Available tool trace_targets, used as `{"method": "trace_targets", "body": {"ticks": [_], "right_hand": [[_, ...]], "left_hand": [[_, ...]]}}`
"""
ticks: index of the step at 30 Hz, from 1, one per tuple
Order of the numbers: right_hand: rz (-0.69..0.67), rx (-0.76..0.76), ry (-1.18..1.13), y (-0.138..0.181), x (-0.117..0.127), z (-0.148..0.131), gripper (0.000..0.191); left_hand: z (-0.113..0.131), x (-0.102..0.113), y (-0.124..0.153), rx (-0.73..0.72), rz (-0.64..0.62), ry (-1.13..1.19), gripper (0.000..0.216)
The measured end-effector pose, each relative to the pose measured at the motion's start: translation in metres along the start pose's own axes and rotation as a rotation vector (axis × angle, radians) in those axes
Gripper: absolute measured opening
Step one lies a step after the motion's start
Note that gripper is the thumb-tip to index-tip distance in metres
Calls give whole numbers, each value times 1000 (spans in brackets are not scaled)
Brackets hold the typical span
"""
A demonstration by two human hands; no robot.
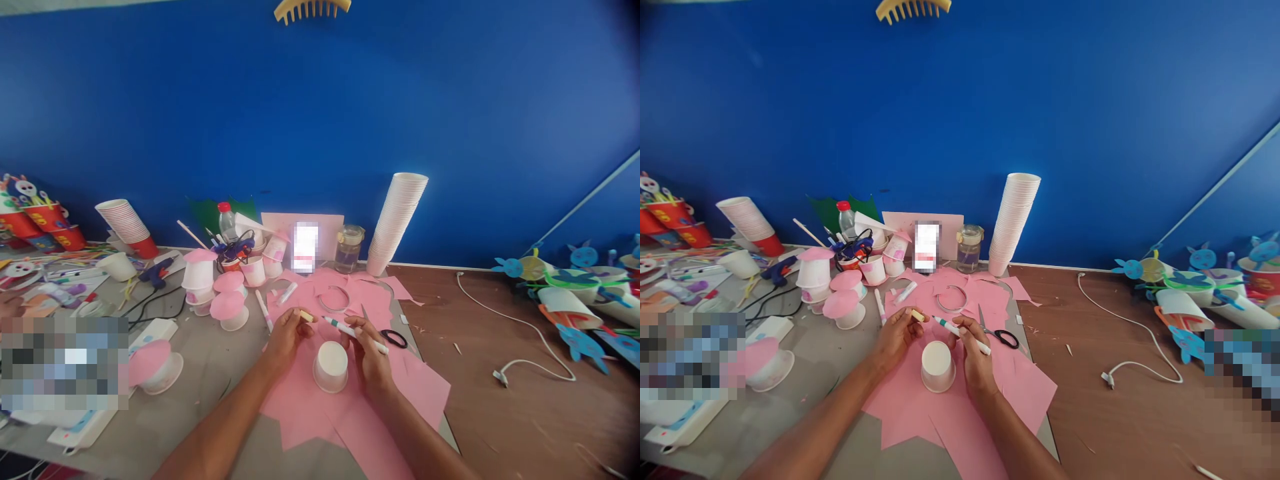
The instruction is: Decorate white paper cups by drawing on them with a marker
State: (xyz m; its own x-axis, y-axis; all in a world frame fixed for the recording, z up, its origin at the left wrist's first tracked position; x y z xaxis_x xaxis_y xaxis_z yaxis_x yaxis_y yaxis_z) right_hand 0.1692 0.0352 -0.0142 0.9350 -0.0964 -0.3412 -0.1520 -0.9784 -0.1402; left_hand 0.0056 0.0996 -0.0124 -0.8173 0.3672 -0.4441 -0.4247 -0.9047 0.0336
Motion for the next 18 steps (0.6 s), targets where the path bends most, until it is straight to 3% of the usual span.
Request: {"method": "trace_targets", "body": {"ticks": [5, 18], "right_hand": [[-49, -95, -73, -1, -7, 8, 12], [-67, -57, -45, 1, -14, -5, 12]], "left_hand": [[-3, 2, 0, 8, 2, -12, 28], [-13, -10, 2, 70, -130, 89, 29]]}}
Point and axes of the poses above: each hand's wrist, its own y-axis away from the middle knuckle, its own x-axis out of the back of the hand, z = x × y, the point moved 8 cm from there along -y, towards the middle knuckle, and after that the axes turned 10 degrees about -z, right-handed, at the moved point
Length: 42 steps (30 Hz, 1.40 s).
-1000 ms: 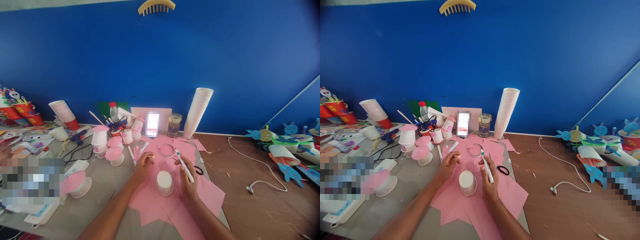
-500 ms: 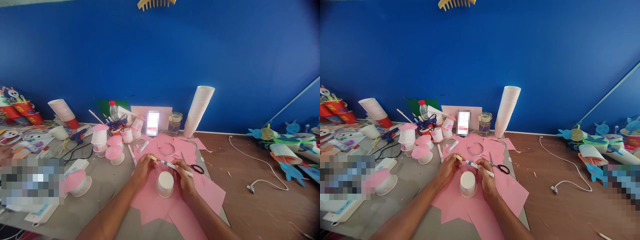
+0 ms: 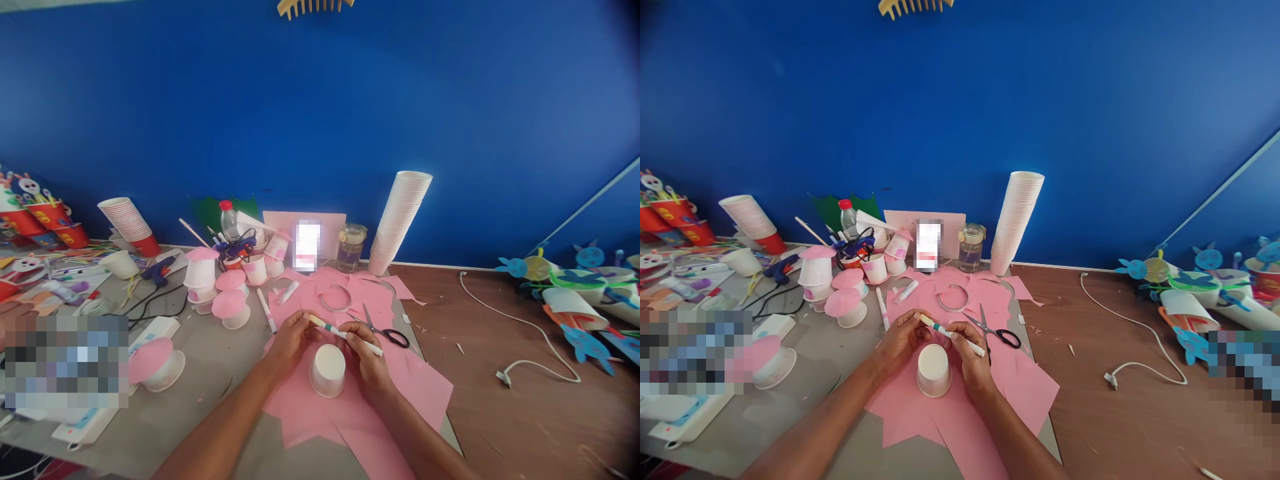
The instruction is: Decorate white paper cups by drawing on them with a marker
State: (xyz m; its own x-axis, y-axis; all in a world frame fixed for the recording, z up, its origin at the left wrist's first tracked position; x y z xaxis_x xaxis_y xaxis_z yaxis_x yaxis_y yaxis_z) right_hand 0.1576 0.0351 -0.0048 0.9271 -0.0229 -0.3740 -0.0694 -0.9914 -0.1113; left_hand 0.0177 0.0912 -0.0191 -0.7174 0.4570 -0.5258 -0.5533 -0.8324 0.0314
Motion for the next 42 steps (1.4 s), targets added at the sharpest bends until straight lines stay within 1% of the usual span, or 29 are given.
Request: {"method": "trace_targets", "body": {"ticks": [4, 8, 14, 21, 23, 25, 29, 34, 36, 38, 39, 40, 41, 42], "right_hand": [[5, 12, -17, 0, 2, 1, 13], [12, -30, -46, 0, 5, 6, 11], [-52, -32, -174, -1, 0, 5, 11], [-109, -17, -203, 1, -7, -1, 15], [-110, -11, -210, 1, -8, -2, 15], [-101, 1, -201, 3, -9, -2, 16], [-84, 29, -168, 4, -9, 0, 17], [-95, 18, -151, 2, -9, 1, 16], [-109, 22, -138, -1, -8, -2, 16], [-106, 49, -120, -3, -5, -6, 16], [-87, 74, -104, -4, -1, -8, 16], [-54, 102, -75, -4, 3, -11, 17], [-16, 129, -21, -4, 8, -13, 18], [19, 150, 58, -3, 12, -14, 21]], "left_hand": [[0, -6, 0, 21, -53, 20, 27], [0, -6, -1, 56, -77, 84, 26], [-2, -14, 3, 145, -172, 160, 30], [1, -34, 6, 102, -304, 170, 37], [1, -37, 6, 97, -332, 166, 38], [2, -37, 6, 87, -335, 171, 37], [3, -33, 6, 63, -295, 179, 34], [3, -30, 5, 56, -263, 140, 36], [2, -28, 3, 60, -245, 109, 36], [6, -21, 1, 21, -207, 33, 38], [11, -12, -1, -32, -151, -54, 39], [19, -1, -1, -107, -63, -168, 39], [31, 11, 1, -193, 54, -313, 36], [44, 25, 5, -280, 205, -494, 33]]}}
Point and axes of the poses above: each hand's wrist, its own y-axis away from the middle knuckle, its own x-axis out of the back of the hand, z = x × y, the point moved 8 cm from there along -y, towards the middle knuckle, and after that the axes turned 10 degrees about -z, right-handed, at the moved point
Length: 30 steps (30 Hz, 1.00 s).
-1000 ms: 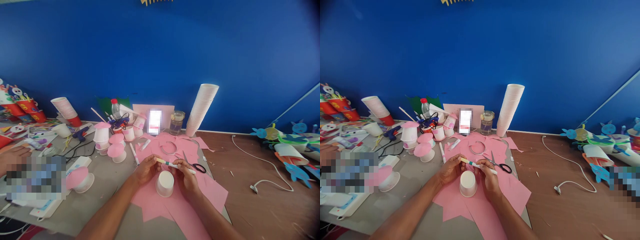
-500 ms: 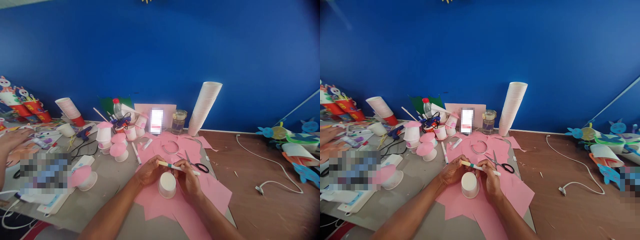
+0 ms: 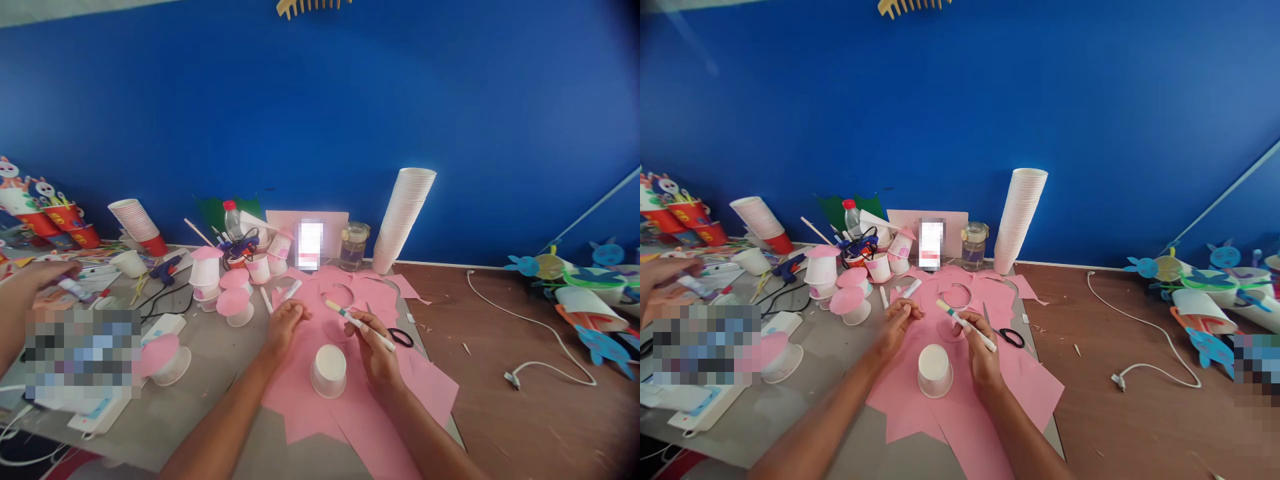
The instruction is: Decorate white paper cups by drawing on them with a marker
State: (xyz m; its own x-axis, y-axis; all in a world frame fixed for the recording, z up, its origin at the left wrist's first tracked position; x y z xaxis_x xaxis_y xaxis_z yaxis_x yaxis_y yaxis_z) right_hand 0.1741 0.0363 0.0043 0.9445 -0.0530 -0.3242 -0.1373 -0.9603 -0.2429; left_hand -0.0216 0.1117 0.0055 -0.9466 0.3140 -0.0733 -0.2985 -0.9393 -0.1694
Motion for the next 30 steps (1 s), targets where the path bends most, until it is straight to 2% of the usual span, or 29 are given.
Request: {"method": "trace_targets", "body": {"ticks": [1, 3, 5, 7, 10, 14, 17, 21, 27, 28, 30], "right_hand": [[15, 21, 103, 0, 3, -1, 26], [-13, 62, 354, 0, 3, -1, 41], [-73, 120, 606, -1, -2, 3, 58], [-59, 133, 835, -2, -1, 11, 68], [-3, 141, 1078, -3, 2, 18, 66], [53, 236, 1216, -1, -1, 8, 51], [56, 273, 1220, 1, -5, 0, 40], [44, 298, 1199, 2, -8, -3, 35], [110, 332, 1083, 3, -3, -10, 30], [121, 336, 1036, 4, -2, -12, 28], [130, 324, 913, 4, 1, -14, 23]], "left_hand": [[3, 14, -1, -34, 90, -97, 28], [9, 33, -2, -83, 177, -227, 14], [22, 39, -3, -154, 216, -667, 12], [25, 35, -4, -143, 190, -1031, 23], [19, 30, -4, -40, 138, -1360, 31], [13, 30, -2, 90, 96, -1571, 35], [8, 35, -3, 142, 73, -1583, 39], [1, 42, -5, 136, 70, -1428, 39], [21, 51, -5, -77, 285, -989, 32], [23, 50, -5, -94, 298, -909, 30], [22, 45, -6, -100, 253, -591, 29]]}}
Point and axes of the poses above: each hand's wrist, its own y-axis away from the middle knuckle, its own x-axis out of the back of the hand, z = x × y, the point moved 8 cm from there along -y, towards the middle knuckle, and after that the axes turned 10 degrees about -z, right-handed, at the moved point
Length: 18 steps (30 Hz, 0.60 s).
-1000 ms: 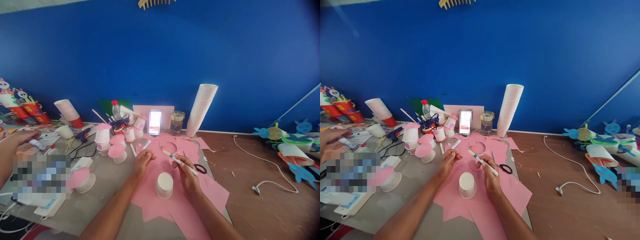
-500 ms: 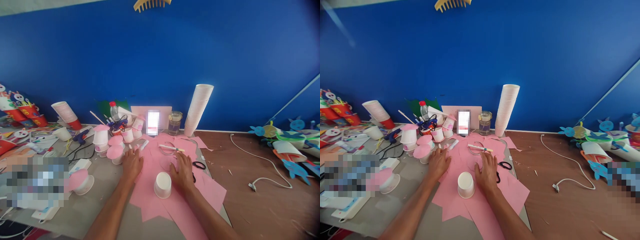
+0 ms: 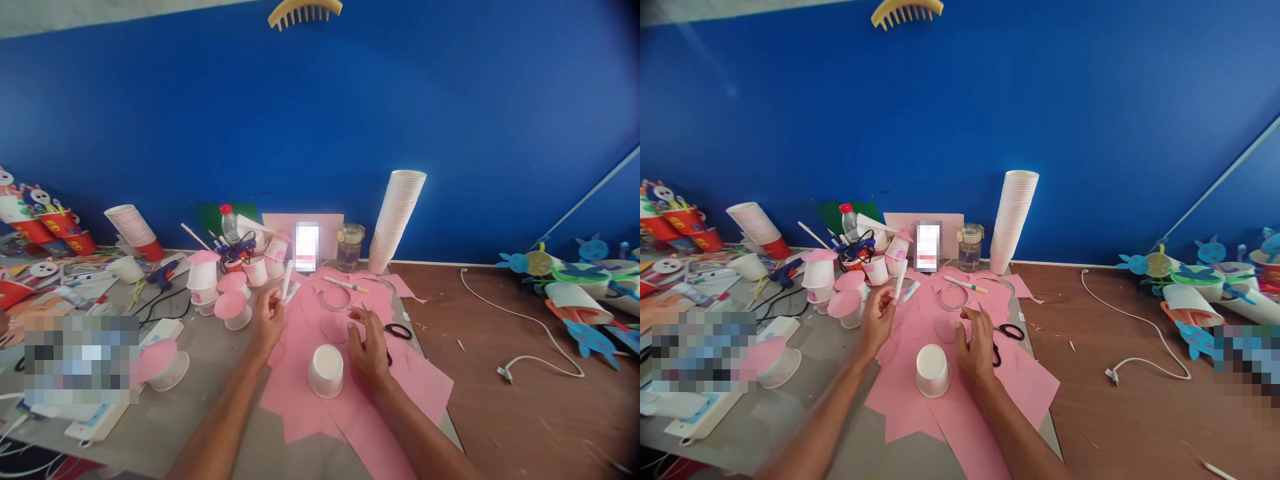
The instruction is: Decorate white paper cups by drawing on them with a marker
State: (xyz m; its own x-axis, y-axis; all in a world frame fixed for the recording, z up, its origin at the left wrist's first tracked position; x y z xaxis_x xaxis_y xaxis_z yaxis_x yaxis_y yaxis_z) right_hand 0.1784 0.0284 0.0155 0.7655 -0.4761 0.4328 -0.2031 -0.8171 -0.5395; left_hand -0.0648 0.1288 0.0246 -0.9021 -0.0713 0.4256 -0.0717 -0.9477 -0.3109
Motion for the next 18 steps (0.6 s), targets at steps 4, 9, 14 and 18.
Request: {"method": "trace_targets", "body": {"ticks": [4, 9, 14, 18], "right_hand": [[-20, -87, -265, -1, 0, 6, 23], [-96, -142, -523, -3, -9, 5, 34], [-26, -298, -723, -1, -10, 12, 40], [-183, -414, -818, 2, -28, 15, 40]], "left_hand": [[6, -42, 11, 147, -379, 540, 44], [21, -76, 37, 185, -763, 640, 45], [25, -81, 41, 168, -823, 641, 44], [31, -80, 41, 142, -820, 616, 39]]}}
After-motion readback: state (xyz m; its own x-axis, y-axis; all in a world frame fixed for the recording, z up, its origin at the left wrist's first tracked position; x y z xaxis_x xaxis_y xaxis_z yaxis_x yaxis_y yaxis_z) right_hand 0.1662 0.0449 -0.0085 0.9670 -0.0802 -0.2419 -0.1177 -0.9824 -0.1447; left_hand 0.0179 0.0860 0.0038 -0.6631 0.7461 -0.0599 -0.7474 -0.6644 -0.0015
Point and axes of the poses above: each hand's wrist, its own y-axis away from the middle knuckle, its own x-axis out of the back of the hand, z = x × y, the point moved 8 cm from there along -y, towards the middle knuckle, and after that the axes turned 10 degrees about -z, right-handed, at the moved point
